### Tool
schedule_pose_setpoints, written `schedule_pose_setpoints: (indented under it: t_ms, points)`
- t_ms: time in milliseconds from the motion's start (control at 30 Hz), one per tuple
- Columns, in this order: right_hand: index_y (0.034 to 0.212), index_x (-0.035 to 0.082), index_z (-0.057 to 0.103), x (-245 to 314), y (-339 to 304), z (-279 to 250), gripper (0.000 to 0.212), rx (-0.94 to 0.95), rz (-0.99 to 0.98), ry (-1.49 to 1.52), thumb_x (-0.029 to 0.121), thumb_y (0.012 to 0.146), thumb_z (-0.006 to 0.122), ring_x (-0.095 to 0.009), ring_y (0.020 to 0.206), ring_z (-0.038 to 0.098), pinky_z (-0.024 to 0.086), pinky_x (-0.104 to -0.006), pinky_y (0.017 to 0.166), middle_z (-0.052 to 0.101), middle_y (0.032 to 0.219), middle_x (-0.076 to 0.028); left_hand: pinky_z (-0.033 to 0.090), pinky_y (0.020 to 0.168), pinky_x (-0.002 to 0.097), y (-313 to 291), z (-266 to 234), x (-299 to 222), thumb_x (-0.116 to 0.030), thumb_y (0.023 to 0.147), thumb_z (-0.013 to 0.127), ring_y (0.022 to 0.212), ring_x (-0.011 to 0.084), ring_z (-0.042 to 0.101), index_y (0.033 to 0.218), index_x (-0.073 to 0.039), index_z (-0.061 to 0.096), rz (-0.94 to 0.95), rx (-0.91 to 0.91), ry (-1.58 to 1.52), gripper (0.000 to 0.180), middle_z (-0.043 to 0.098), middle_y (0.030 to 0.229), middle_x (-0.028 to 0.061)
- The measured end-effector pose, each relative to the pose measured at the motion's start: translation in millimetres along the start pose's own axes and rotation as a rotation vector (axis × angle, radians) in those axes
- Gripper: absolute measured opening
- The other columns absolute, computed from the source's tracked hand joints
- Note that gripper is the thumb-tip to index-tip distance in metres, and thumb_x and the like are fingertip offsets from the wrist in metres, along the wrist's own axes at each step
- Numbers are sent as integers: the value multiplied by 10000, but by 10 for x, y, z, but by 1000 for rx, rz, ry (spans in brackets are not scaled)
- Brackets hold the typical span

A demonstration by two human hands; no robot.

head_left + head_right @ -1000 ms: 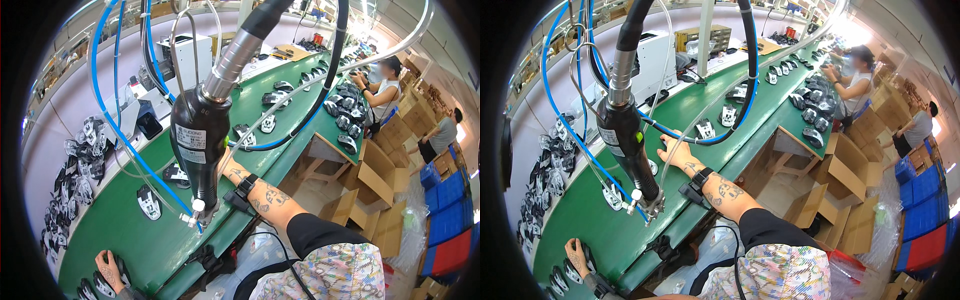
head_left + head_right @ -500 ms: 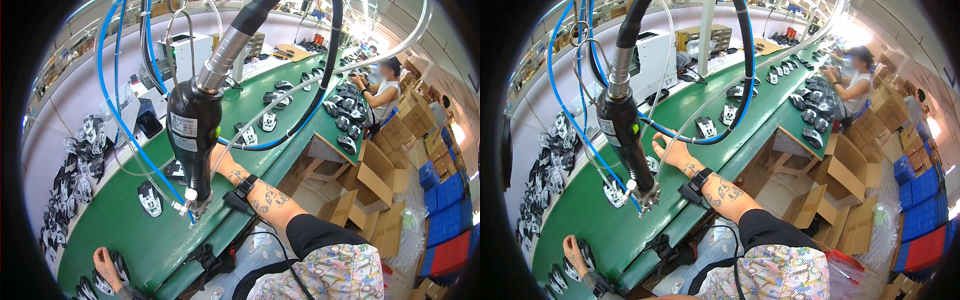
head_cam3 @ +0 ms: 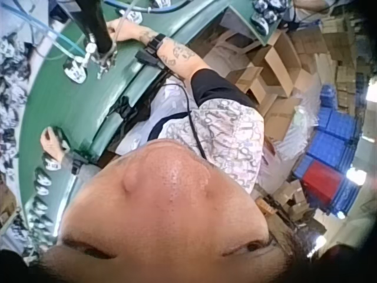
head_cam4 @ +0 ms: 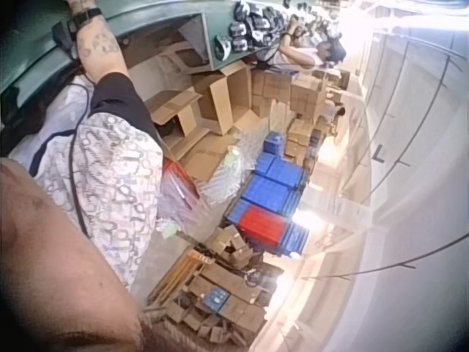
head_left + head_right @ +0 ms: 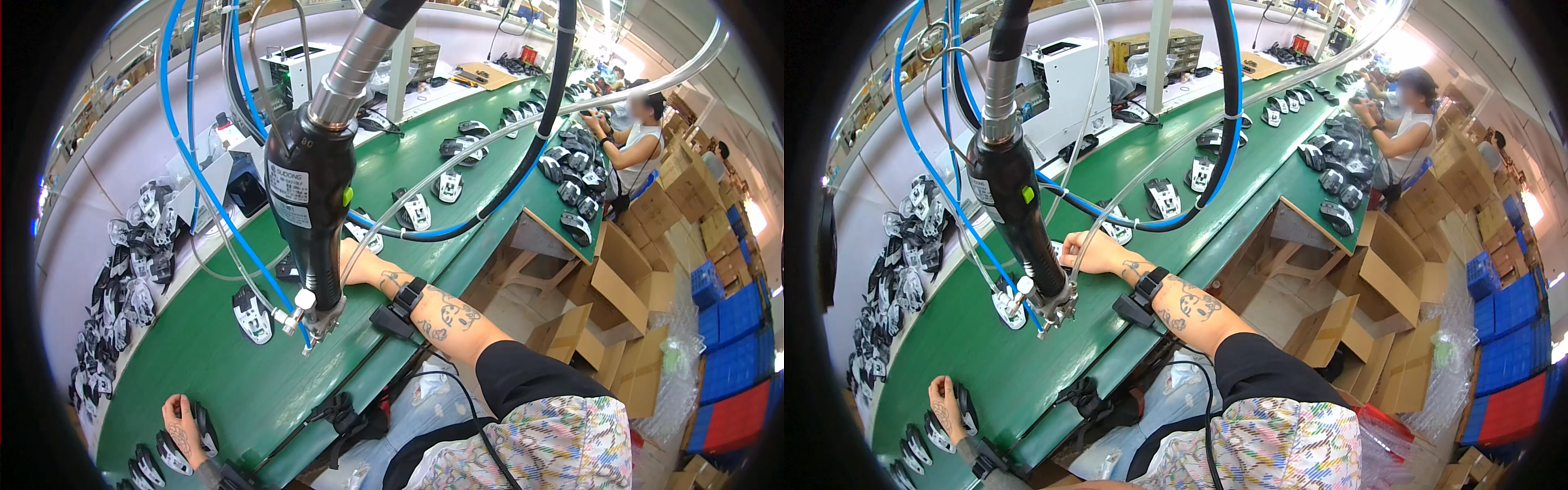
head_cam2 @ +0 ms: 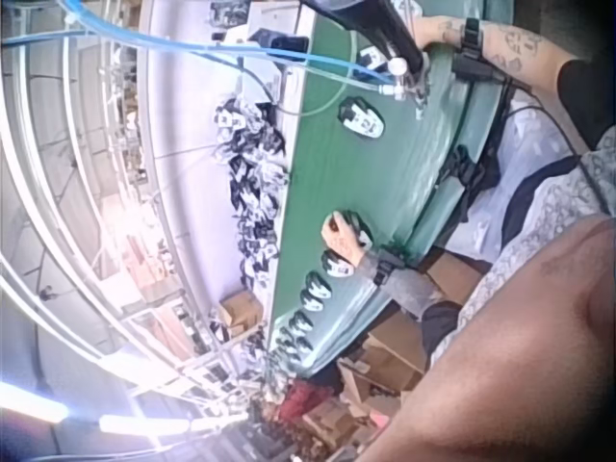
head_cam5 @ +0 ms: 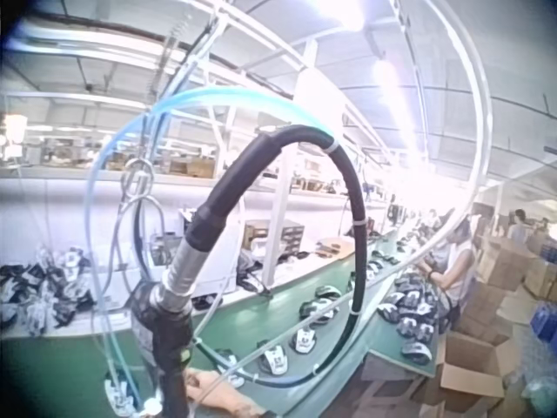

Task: Assembling the bottom housing and internal components of computer mice on a production line using a pneumatic screwdriver.

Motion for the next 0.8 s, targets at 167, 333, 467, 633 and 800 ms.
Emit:
schedule_pose_setpoints:
  t_ms: [167,333,467,633,800]
  points:
    - [850,64,619,-53,27,62,275,14,5,33,324,765,653,-192,669,605,471,-311,628,625,712,-68,436,753,304,-26,-40,-24,-198,870,561,801,200,543,947,22,580,7,3,8,233,552,889,101]
    - [836,66,619,-278,71,168,291,-152,-159,110,347,763,649,-192,652,602,469,-314,616,616,689,-71,432,763,300,5,41,-67,-207,873,564,819,182,543,955,17,587,5,34,-6,240,570,893,83]
    - [827,68,616,-296,50,207,289,-181,-73,212,348,763,649,-192,644,603,469,-317,605,614,684,-79,416,772,274,77,68,251,-216,877,568,828,147,529,967,-4,595,-152,115,-389,233,578,895,44]
    - [810,73,605,-367,103,245,282,-182,-161,89,346,759,649,-190,611,597,464,-318,583,607,651,-67,391,759,232,74,65,148,-228,878,572,822,109,491,955,-11,583,-102,121,-248,231,563,859,22]
    - [808,69,603,-425,94,233,296,-178,-109,115,357,752,646,-196,612,600,466,-320,587,606,642,-67,412,738,261,14,99,-81,-230,873,572,798,133,509,934,10,570,-59,154,-236,248,568,841,46]
Point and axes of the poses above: each hand's wrist, its own y-axis towards the middle knuckle, its own z-axis out of the palm, x = y × z, the point moved 2 cm from there along y, towards the middle knuckle
